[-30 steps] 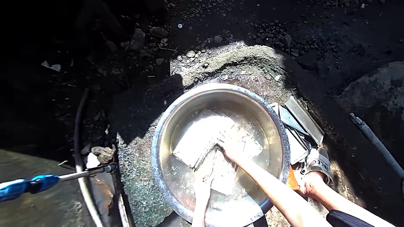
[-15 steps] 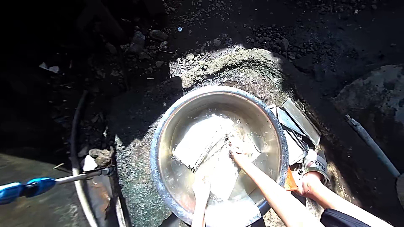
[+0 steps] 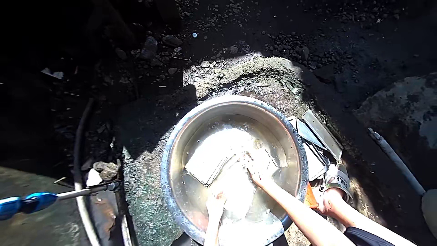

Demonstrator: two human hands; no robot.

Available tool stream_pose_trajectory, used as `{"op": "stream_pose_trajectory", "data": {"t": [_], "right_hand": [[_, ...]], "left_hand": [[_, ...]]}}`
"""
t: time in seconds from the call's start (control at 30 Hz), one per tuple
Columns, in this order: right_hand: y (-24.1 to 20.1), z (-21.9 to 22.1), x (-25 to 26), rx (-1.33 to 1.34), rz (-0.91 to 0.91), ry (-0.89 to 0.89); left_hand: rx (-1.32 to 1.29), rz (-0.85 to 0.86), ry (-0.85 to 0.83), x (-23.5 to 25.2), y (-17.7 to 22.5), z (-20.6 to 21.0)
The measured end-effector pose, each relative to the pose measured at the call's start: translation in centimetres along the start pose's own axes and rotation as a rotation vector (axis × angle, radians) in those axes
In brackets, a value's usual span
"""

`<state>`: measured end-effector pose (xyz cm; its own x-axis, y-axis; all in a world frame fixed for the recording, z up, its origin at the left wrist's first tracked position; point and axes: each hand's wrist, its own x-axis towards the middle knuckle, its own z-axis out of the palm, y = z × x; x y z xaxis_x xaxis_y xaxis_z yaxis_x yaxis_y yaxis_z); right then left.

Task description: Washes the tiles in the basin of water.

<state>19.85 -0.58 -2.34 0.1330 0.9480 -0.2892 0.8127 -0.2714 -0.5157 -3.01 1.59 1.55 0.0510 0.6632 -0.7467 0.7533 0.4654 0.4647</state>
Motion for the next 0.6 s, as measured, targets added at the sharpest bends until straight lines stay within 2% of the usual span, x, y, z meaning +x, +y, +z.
{"op": "stream_pose_trajectory", "data": {"t": [0.07, 0.17, 0.27, 0.37, 0.4, 0.43, 0.5, 0.6], "right_hand": [[0.4, -1.7, 1.8, -0.085, 0.039, 0.067], [-1.6, -1.4, 3.0, 0.018, 0.152, 0.15], [-4.9, -0.9, 1.5, 0.103, 0.232, -0.003], [-3.7, 0.4, -1.3, 0.054, -0.037, -0.124], [-2.4, 0.8, -1.7, 0.003, -0.153, -0.102], [-1.2, 0.5, -1.5, -0.04, -0.186, -0.123], [-0.5, -0.8, 0.2, -0.096, -0.058, -0.106], [-1.7, -2.3, 3.9, -0.079, 0.227, 0.106]], "left_hand": [[-0.013, 0.042, -0.007, 0.3, -0.2, 0.0], [-0.026, 0.039, -0.01, 0.3, -0.5, 0.2], [0.002, 0.044, -0.025, 0.5, -0.5, 0.7], [0.003, 0.024, -0.061, 0.6, -0.5, 0.5], [-0.012, 0.036, -0.071, 0.6, -0.6, 0.6], [-0.014, 0.043, -0.078, 0.5, -0.5, 0.8], [0.005, 0.04, -0.088, 0.4, -0.2, 0.7], [0.045, 0.033, -0.088, 0.3, 0.0, 0.4]]}}
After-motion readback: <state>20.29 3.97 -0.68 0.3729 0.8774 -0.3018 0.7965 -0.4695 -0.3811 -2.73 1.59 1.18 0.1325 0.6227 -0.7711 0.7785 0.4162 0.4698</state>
